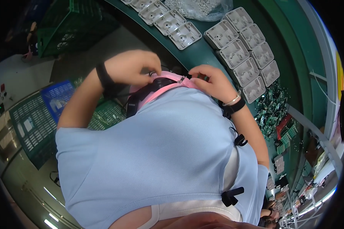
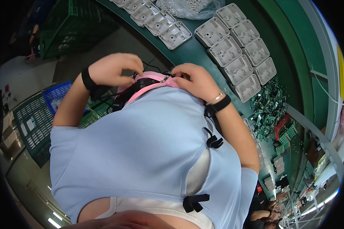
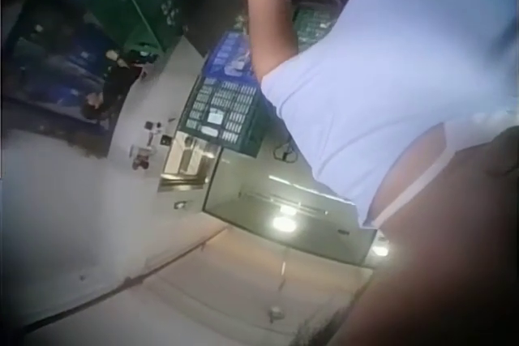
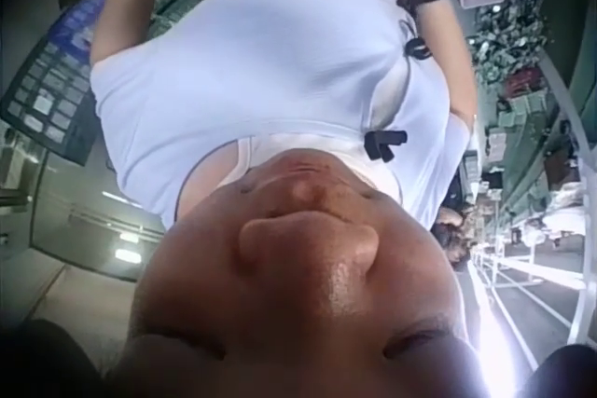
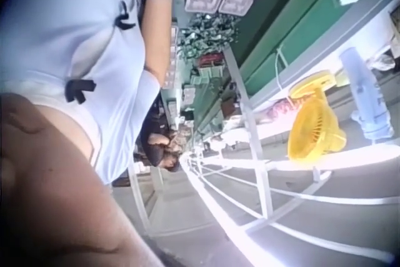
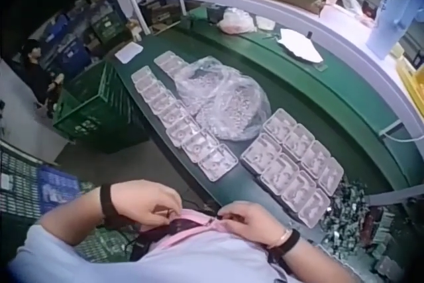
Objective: Assemble electronic components into plastic housings.
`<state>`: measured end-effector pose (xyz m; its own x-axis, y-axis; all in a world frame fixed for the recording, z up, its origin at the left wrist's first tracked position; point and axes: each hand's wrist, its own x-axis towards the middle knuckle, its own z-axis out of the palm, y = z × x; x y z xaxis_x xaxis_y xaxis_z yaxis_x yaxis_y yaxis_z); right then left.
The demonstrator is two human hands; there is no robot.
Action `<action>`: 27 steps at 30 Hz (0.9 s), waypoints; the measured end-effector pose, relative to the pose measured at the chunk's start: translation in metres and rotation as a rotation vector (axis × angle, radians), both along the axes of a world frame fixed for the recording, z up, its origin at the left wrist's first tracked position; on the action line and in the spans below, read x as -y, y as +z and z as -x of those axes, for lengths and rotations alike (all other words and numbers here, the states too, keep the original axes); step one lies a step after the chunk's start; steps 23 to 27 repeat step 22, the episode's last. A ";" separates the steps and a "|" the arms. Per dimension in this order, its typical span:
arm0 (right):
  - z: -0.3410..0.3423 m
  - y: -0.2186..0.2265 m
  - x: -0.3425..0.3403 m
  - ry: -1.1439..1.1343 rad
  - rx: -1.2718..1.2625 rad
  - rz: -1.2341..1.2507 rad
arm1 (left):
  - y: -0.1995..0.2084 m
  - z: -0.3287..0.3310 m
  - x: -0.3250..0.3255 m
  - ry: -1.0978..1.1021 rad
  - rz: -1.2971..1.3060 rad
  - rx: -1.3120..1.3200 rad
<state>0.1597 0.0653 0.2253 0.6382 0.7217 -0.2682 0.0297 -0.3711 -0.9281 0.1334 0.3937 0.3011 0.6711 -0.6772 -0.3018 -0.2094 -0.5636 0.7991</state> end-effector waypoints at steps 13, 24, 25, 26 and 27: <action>-0.015 0.021 -0.068 0.478 0.324 -0.078 | -0.007 0.041 0.000 0.183 -0.113 -0.102; -0.006 0.038 -0.088 0.821 0.539 0.133 | -0.087 0.061 -0.024 0.362 0.423 -0.494; -0.006 0.038 -0.088 0.821 0.539 0.133 | -0.087 0.061 -0.024 0.362 0.423 -0.494; -0.006 0.038 -0.088 0.821 0.539 0.133 | -0.087 0.061 -0.024 0.362 0.423 -0.494; -0.006 0.038 -0.088 0.821 0.539 0.133 | -0.087 0.061 -0.024 0.362 0.423 -0.494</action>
